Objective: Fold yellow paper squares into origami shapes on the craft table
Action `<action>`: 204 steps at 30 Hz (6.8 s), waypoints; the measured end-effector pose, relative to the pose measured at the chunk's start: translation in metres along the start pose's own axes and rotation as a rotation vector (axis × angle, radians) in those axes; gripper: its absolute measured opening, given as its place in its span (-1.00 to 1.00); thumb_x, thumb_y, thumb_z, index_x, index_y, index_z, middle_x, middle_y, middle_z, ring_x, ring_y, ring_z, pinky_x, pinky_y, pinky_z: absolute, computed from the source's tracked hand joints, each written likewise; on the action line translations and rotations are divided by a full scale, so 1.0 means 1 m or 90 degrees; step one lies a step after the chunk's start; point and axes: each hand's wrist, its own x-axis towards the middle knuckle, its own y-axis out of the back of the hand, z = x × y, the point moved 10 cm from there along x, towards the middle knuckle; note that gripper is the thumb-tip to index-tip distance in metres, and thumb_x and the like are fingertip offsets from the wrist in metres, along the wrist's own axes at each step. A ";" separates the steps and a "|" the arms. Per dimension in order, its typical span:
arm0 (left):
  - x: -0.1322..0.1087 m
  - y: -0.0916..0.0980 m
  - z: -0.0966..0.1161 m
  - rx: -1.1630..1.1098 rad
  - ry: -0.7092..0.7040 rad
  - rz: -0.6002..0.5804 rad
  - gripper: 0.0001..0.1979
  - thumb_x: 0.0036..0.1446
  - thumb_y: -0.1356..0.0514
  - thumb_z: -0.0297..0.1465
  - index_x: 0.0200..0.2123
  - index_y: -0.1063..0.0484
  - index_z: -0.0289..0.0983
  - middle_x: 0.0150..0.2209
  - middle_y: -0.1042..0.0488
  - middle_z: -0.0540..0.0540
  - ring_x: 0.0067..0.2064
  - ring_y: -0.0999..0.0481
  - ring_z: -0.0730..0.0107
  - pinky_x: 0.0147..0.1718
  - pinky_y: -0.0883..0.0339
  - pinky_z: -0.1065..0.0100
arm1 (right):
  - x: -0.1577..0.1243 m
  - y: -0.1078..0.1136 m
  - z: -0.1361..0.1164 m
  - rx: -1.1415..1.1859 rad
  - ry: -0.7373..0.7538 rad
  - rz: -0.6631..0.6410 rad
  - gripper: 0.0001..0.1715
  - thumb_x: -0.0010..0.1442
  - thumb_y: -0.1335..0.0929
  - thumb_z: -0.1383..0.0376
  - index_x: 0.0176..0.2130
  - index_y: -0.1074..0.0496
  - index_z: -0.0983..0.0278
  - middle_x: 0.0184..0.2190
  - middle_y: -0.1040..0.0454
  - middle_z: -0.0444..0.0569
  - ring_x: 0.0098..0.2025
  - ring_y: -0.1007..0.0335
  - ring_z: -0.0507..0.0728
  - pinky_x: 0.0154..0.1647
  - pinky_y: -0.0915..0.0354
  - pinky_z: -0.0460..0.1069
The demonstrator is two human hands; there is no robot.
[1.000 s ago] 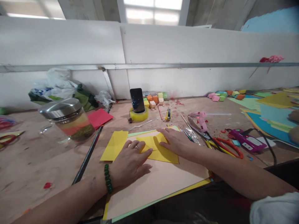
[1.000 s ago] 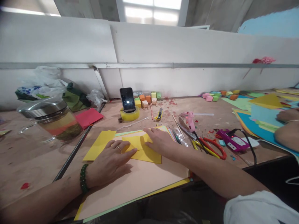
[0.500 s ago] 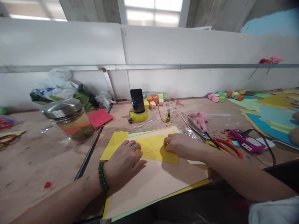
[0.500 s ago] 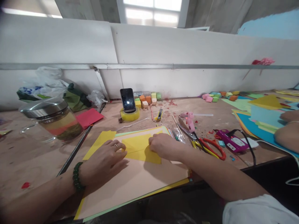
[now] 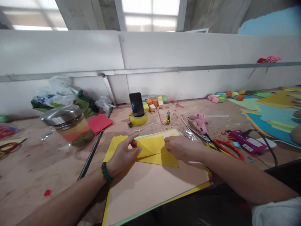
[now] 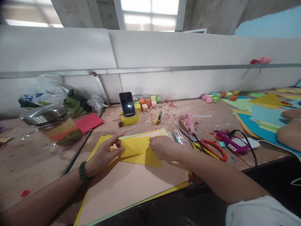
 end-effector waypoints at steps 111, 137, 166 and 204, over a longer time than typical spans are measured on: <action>-0.060 -0.046 0.076 0.321 -0.250 -0.394 -0.89 0.13 -0.10 -0.35 -0.30 -0.39 -0.22 -0.28 -0.44 -0.11 -0.27 -0.39 0.17 -0.28 -0.21 0.15 | -0.011 0.007 -0.032 0.409 0.315 0.035 -0.85 0.11 -0.39 0.47 -0.30 -0.56 0.30 -0.14 -0.54 0.00 -0.11 -0.43 0.08 -0.06 -0.29 -0.06; -0.068 -0.052 0.079 0.321 -0.266 -0.436 -0.90 0.20 -0.07 -0.40 -0.29 -0.37 -0.24 -0.30 -0.43 -0.13 -0.27 -0.41 0.15 -0.35 -0.29 0.18 | 0.025 -0.009 0.003 0.500 0.027 0.191 -0.83 0.03 -0.50 0.35 -0.52 -0.47 0.31 -0.46 -0.42 -0.10 -0.36 -0.33 0.05 -0.35 -0.20 -0.09; -0.064 -0.051 0.079 0.290 -0.231 -0.450 -0.88 0.15 -0.07 -0.39 -0.26 -0.38 -0.23 -0.27 -0.39 -0.15 -0.30 -0.35 0.19 -0.34 -0.29 0.22 | 0.021 -0.003 -0.003 0.424 0.023 0.195 -0.86 0.06 -0.45 0.37 -0.50 -0.44 0.31 -0.47 -0.45 -0.09 -0.35 -0.32 0.07 -0.35 -0.18 -0.08; -0.056 -0.052 0.085 0.213 -0.242 -0.447 -0.94 0.03 -0.11 -0.50 -0.41 -0.31 -0.24 -0.22 -0.45 -0.07 -0.23 -0.35 0.24 -0.28 -0.28 0.23 | 0.010 -0.002 -0.009 0.356 -0.010 0.114 -0.49 -0.04 -0.45 0.14 -0.12 -0.32 0.28 -0.13 -0.39 0.02 -0.15 -0.32 0.20 -0.17 -0.24 0.04</action>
